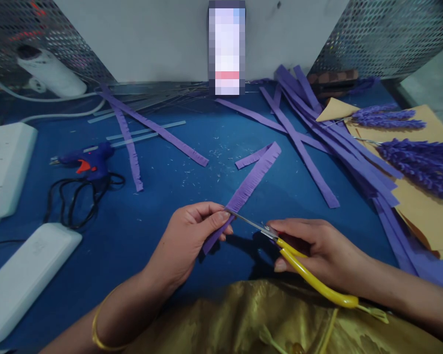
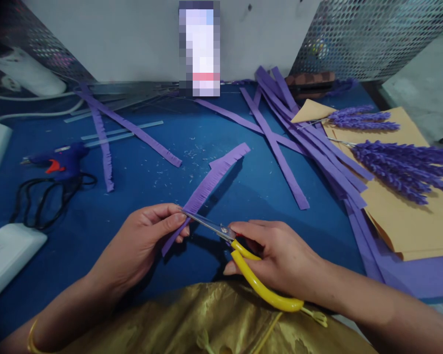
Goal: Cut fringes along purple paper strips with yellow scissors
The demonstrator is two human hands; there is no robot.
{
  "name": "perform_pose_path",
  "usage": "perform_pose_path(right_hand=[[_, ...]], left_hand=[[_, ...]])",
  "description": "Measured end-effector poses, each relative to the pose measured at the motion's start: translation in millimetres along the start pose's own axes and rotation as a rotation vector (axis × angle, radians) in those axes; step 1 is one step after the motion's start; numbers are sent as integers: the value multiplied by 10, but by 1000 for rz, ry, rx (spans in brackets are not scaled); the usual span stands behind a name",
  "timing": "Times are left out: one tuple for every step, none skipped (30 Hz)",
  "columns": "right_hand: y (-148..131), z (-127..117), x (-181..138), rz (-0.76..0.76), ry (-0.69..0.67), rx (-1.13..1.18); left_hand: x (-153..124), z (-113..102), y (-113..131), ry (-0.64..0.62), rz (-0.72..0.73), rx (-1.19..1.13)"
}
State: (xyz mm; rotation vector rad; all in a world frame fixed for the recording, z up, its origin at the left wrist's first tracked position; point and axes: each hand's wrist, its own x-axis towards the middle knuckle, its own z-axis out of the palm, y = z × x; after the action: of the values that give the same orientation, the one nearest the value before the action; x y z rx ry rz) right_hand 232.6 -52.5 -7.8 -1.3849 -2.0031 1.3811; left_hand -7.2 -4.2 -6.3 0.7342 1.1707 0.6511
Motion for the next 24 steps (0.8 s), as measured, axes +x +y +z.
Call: perform_pose_path(right_hand=[[7, 1, -1, -2, 0, -7], [12, 0, -1, -3, 0, -11], [16, -2, -1, -2, 3, -16], [18, -4, -1, 1, 8, -22], [19, -7, -1, 3, 17, -27], [19, -9, 0, 4, 26, -32], [19, -9, 0, 3, 33, -36], [21, -7, 0, 2, 38, -41], [23, -4, 0, -2, 41, -46], [26, 1, -1, -8, 43, -52], [30, 7, -3, -14, 47, -58], [33, 12, -4, -20, 56, -66], [35, 18, -6, -23, 70, -81], [36, 22, -8, -25, 84, -102], [36, 23, -9, -26, 96, -127], [34, 23, -10, -27, 103, -154], [30, 22, -11, -32, 107, -178], [27, 18, -11, -38, 106, -196], [23, 15, -11, -44, 103, -209], [20, 11, -10, -52, 106, -217], [18, 8, -10, -59, 111, -221], [18, 7, -10, -64, 115, -222], [18, 7, -11, -68, 118, -221], [20, 8, -13, -69, 120, -219]], left_hand=[[0, 3, -5, 4, 2, 2], [1, 3, -9, 1, 2, 1], [3, 2, -14, -2, 2, -3], [6, 0, -19, -4, 1, -8], [8, -3, -23, -4, -1, -11], [9, -6, -26, -4, -1, -12], [9, -9, -28, -2, 2, -8], [6, -11, -29, 0, 9, -2], [2, -12, -28, 5, 17, 6], [-3, -11, -27, 10, 26, 15], [-8, -10, -25, 17, 37, 23], [-13, -7, -23, 23, 44, 27], [-17, -4, -21, 31, 49, 27], [-19, 0, -19, 39, 50, 26], [-19, 3, -18, 49, 51, 24], [-17, 7, -17, 58, 51, 22], [-14, 10, -16, 65, 49, 22], [-10, 13, -15, 69, 48, 21], [-6, 16, -13, 73, 48, 21], [-3, 17, -11, 77, 49, 19], [-1, 19, -9, 82, 53, 17], [0, 19, -7, 88, 57, 17], [0, 18, -6, 96, 63, 17], [0, 15, -6, 102, 69, 18]])
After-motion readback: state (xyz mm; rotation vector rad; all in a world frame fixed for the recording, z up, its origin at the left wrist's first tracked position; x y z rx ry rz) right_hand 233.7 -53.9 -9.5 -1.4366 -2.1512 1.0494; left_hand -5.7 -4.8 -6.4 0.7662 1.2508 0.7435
